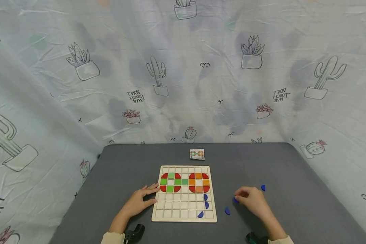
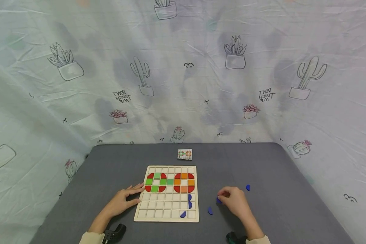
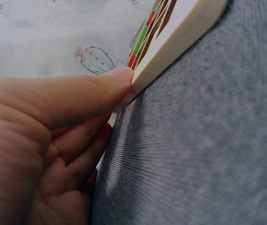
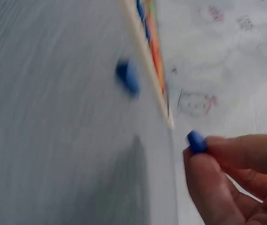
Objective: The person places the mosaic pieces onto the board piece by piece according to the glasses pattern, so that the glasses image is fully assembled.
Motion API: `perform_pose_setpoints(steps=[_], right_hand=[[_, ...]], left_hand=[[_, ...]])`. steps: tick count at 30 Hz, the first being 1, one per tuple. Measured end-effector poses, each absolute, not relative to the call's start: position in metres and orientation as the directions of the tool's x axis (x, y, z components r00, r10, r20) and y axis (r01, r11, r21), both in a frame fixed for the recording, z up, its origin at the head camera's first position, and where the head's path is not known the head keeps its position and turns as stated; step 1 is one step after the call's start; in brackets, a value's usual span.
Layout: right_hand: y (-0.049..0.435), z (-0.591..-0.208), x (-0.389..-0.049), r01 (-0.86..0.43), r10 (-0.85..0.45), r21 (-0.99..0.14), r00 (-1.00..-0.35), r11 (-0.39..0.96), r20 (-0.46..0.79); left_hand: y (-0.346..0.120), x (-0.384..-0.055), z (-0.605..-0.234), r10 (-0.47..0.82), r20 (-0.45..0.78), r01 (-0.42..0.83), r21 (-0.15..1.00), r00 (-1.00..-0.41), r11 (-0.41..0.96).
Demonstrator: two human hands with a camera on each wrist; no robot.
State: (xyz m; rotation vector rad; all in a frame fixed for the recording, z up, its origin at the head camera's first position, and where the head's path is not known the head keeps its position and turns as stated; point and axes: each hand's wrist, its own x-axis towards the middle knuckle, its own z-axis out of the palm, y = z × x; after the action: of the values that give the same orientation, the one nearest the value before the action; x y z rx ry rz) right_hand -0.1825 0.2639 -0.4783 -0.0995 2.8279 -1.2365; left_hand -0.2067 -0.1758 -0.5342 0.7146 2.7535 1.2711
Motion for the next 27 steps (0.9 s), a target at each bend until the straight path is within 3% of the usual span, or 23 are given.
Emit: perform_pose_setpoints(steps=[4, 8, 21, 27], right_hand=[[0.245, -0.476, -0.187, 0.019, -0.155, -0.901, -0.983, 0.434, -0.096], [0.216, -0.476, -0.193, 0.060, -0.202, -0.953, -0.971, 0.297, -0.124], [0.097, -0.479, -0.204, 0.019, -0.304, -0.985, -0.950, 0.171, -0.071], [0.054, -0.488, -0.209, -0.015, -0.287, -0.970, -0.956, 0.243, -0.057]], left_hand=[[-0.176, -0.207, -0.533, 0.414, 0.146, 0.378, 0.736, -0.898, 0.561], [-0.176, -0.206, -0.532, 0.412, 0.141, 0.372, 0.741, -0.900, 0.560], [-0.176, -0.208, -0.534, 0.419, 0.134, 0.368, 0.752, -0.898, 0.547], [-0.176, -0.208, -0.532, 0.417, 0.135, 0.366, 0.755, -0.899, 0.545]])
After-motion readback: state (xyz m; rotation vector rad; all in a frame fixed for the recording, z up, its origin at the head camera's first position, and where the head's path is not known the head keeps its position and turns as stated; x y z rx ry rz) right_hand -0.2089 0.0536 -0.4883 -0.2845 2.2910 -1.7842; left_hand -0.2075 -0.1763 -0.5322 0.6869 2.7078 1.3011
